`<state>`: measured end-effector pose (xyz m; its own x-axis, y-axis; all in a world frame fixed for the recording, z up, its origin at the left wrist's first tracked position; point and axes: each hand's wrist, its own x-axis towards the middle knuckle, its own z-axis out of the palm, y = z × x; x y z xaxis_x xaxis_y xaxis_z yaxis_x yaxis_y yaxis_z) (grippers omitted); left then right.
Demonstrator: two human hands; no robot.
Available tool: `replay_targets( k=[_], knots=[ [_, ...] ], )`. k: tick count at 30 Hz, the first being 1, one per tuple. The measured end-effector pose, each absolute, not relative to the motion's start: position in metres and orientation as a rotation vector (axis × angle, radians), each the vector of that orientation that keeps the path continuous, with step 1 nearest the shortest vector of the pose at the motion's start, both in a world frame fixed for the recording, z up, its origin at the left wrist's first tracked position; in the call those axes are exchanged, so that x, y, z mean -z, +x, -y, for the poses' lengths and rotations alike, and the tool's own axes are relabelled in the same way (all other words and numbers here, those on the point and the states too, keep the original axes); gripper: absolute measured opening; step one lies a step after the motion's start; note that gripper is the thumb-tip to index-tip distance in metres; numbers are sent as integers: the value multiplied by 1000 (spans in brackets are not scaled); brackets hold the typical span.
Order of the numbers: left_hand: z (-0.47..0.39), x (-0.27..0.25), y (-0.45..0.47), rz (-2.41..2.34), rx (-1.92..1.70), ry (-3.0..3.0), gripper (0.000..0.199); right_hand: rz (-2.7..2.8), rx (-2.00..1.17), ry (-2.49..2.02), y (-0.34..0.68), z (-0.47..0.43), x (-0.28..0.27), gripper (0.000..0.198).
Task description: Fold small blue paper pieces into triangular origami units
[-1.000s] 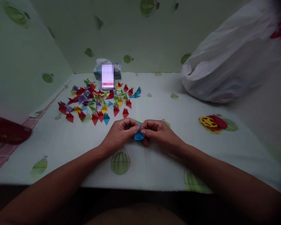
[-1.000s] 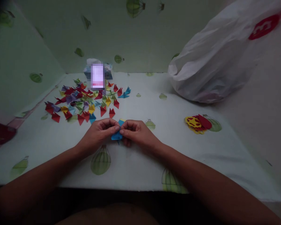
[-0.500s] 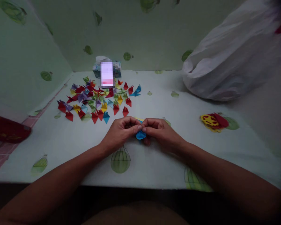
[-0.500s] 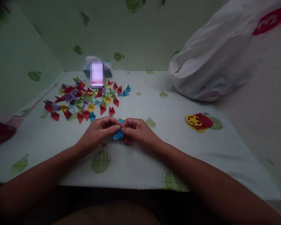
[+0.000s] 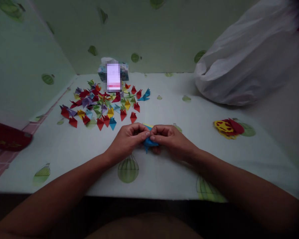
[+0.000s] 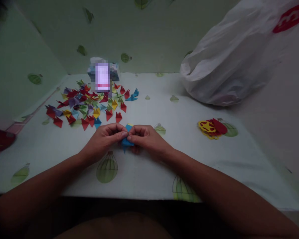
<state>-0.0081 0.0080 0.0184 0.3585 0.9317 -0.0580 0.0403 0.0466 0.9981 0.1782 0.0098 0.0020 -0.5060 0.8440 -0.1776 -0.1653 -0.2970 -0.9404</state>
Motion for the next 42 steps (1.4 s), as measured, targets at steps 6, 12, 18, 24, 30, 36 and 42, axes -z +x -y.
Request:
replay_targets(
  k=[6, 12, 18, 24, 30, 36, 42],
  knots=[
    [-8, -18, -8, -999, -910, 1375, 17, 1254, -1906, -891, 179, -9, -4, 27],
    [-7, -17, -8, -996, -942, 1414, 15, 1257, -1918, -913, 178, -11, -3, 27],
    [-7, -17, -8, -1010, -928, 1356, 18, 1282, -1835, -954, 177, -9, -5, 27],
    [-8, -18, -7, -1059, -896, 1407, 17, 1362, -1732, -1017, 177, -7, -5, 26],
    [-7, -20, -8, -1064, -863, 1386, 20, 1392, -1726, -1011, 176, -5, -5, 24],
    [-11, -14, -9, -995, -932, 1339, 22, 1333, -1680, -1039, 176, -6, -8, 25],
    [-10, -14, -9, -1008, -913, 1271, 22, 1333, -1612, -1061, 177, -6, -8, 28]
  ],
)
